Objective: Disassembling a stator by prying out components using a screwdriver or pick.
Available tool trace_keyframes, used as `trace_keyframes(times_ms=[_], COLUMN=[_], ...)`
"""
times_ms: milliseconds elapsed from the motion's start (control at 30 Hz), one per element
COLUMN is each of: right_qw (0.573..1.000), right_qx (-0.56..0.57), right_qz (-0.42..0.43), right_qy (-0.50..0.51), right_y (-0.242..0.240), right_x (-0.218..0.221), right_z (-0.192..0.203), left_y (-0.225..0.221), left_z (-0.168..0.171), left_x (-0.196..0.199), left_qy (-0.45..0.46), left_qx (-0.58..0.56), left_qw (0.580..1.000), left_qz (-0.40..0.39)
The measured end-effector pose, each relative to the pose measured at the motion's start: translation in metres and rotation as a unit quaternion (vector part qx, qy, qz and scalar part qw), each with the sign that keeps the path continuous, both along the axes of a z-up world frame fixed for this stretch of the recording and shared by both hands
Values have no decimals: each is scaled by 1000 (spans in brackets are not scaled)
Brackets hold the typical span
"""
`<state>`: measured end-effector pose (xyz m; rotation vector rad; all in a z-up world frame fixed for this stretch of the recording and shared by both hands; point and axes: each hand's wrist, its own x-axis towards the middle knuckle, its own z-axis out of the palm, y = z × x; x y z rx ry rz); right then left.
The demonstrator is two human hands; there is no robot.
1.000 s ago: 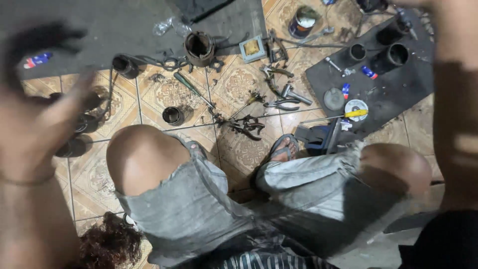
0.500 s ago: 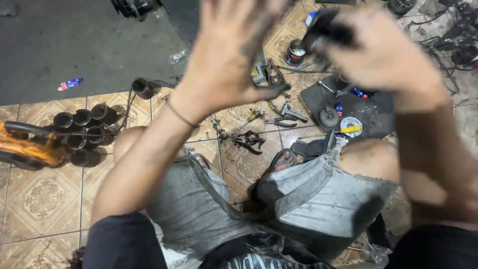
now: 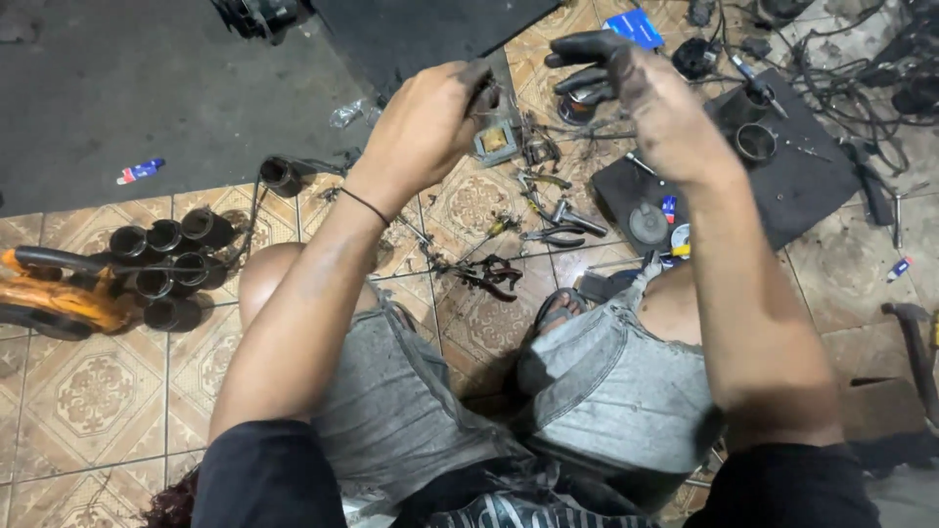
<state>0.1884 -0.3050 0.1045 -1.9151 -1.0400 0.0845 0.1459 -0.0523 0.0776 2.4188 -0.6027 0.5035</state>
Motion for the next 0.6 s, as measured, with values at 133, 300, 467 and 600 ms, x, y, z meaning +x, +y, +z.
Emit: trace_keyframes(times_ms=[133, 300, 467, 600], right_qw=[997, 987, 939, 875], right_qx=[-61, -111, -289, -418], right_qz=[-27, -24, 7, 0], right_qy=[-49, -115, -185, -245], right_y=[21, 14, -5, -22], right_x=[-17, -26, -49, -43], right_z=[4, 41, 109, 126], left_y=[-1, 4, 14, 29], left_z=[-3, 40, 92, 107], left_x=[9, -19, -80, -110], left_qy=[-49, -129, -66, -53], left_qx=[52, 22, -50, -41], left_qw=[996, 990, 989, 990], left_qz=[54, 49, -119, -120])
